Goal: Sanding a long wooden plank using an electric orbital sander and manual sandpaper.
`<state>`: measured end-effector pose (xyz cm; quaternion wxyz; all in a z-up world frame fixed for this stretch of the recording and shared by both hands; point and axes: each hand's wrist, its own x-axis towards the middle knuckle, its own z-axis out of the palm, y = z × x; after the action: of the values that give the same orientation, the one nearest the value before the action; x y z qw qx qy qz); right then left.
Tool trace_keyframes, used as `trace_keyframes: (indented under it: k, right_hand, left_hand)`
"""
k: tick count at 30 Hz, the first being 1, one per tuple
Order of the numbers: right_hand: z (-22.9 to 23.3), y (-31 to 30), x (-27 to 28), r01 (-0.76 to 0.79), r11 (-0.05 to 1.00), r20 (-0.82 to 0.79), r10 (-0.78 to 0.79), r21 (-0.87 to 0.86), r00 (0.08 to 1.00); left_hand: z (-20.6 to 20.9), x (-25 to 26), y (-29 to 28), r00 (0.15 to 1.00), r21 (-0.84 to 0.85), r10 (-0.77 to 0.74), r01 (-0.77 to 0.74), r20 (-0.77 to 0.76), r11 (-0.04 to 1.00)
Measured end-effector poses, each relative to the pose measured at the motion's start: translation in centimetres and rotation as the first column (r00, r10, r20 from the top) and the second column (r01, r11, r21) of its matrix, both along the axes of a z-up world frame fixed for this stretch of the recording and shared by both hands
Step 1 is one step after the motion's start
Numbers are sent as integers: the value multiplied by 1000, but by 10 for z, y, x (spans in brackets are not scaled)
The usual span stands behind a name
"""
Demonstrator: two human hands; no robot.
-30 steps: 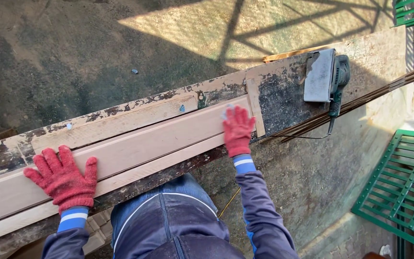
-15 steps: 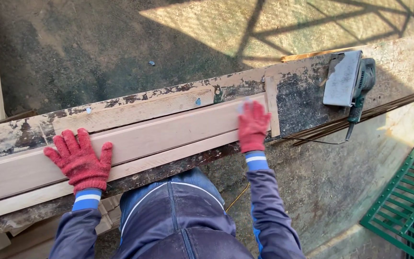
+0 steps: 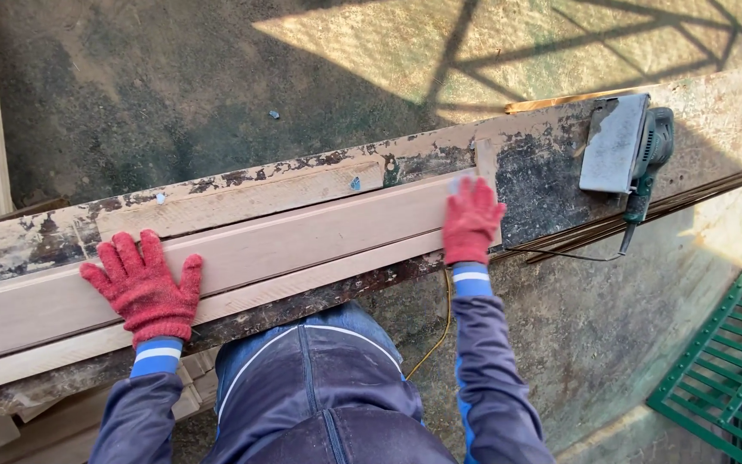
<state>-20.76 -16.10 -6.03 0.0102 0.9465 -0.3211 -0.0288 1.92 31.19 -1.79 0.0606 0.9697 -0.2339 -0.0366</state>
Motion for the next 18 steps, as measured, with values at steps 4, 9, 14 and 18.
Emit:
trace_keyframes:
  k: [4, 9, 14, 18]
  right_hand:
    - [-13, 23, 4, 53, 998, -13, -52, 41, 999]
    - [34, 155, 44, -303, 938, 360, 227, 171, 905]
    - [15, 58, 14, -179, 966, 490, 65, 188, 869]
    - [27, 43, 29, 279, 831, 343, -471, 481, 813]
  left_hand:
    - [2, 3, 0, 1000, -29, 4, -4, 5, 1000]
    - [1, 1, 1, 1000, -16, 7, -7, 4, 1000]
    - [4, 1, -2, 1000, -27, 2, -3, -9, 1000]
    - [0, 3, 0, 1000, -40, 3, -3, -19, 999]
